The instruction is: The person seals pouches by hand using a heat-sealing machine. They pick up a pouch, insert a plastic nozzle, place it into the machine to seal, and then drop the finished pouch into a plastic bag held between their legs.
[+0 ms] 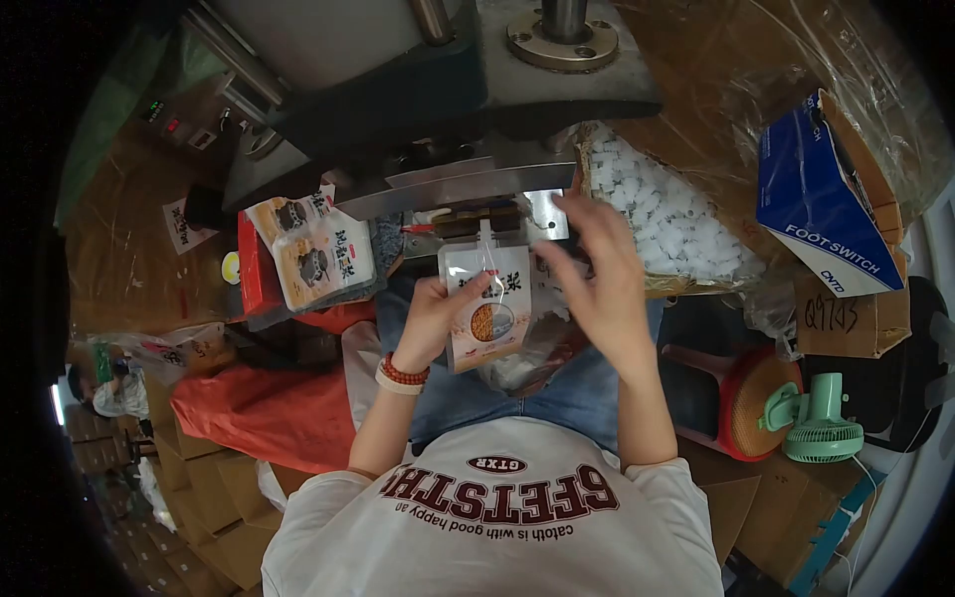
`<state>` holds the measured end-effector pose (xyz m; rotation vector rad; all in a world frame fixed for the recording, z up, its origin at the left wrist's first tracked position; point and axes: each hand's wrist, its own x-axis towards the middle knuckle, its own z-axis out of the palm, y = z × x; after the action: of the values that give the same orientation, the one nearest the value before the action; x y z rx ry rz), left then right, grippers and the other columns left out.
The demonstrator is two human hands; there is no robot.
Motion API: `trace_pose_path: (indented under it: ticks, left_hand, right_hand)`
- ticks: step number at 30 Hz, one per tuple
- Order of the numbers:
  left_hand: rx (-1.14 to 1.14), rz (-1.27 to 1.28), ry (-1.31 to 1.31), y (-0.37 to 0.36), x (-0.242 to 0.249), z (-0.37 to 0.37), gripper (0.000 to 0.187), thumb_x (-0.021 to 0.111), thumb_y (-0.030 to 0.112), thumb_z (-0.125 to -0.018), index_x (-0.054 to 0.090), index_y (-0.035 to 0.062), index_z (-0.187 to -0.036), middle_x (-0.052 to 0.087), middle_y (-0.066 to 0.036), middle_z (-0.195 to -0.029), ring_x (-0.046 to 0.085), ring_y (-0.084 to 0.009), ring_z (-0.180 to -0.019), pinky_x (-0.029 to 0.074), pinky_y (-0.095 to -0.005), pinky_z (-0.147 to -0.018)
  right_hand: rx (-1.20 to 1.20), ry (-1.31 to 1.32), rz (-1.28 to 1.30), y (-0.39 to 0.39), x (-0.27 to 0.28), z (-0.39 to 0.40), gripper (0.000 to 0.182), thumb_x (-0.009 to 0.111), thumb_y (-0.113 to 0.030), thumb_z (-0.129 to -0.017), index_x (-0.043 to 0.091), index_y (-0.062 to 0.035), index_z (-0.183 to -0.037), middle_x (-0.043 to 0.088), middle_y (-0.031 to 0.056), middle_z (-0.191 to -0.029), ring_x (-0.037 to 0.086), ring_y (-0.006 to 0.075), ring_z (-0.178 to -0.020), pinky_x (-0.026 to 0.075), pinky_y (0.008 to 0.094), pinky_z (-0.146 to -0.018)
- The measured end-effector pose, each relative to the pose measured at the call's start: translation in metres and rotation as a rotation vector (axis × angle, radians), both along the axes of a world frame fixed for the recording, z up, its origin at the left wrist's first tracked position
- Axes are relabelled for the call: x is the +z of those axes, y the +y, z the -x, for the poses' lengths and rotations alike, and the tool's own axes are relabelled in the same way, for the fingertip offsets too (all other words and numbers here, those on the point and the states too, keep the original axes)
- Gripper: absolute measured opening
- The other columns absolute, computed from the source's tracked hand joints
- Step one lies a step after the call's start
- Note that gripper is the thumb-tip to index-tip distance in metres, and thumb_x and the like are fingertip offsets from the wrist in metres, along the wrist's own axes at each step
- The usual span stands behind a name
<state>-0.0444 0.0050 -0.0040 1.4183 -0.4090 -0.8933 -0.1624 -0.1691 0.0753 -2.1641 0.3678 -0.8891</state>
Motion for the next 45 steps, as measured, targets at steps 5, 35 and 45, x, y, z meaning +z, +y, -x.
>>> trace_pose_path:
  ticks: [5, 35, 45]
  left_hand:
    - [0.106, 0.148, 0.282, -0.017, 0.006, -0.035, 0.021, 0.069, 0.016, -0.088, 0.068, -0.0029, -0.097, 0.07, -0.007, -0.093, 0.066, -0.0126, -0.079, 0.053, -0.0254, -0.07]
    - [0.37, -0.704, -1.396, 0.111, -0.015, -0.088, 0.035, 0.063, 0.01, -0.079, 0.068, 0.0168, -0.113, 0.067, -0.005, -0.114, 0.066, -0.0274, -0.094, 0.053, -0.0352, -0.079]
    - [0.573, -0.612, -1.427, 0.088, -0.024, -0.104, 0.037, 0.066, 0.014, -0.075, 0.065, 0.0164, -0.112, 0.069, -0.008, -0.103, 0.066, -0.0281, -0.089, 0.053, -0.0379, -0.074]
  right_hand:
    - [-0.392, 0.338, 0.455, -0.047, -0.026, 0.001, 0.031, 0.062, -0.011, -0.087, 0.059, -0.0027, -0.117, 0.062, 0.0169, -0.1, 0.059, 0.0349, -0.089, 0.048, 0.0416, -0.076]
    - [-0.346, -0.07, 0.033, -0.038, -0.049, 0.008, 0.016, 0.066, -0.012, -0.086, 0.062, 0.0023, -0.093, 0.065, 0.0092, -0.073, 0.062, 0.0163, -0.063, 0.048, 0.0294, -0.06]
    - [0.09, 0.194, -0.376, 0.041, -0.199, -0.002, 0.022, 0.062, -0.015, -0.084, 0.06, -0.0012, -0.101, 0.063, 0.0083, -0.072, 0.059, 0.0152, -0.064, 0.046, 0.0297, -0.059]
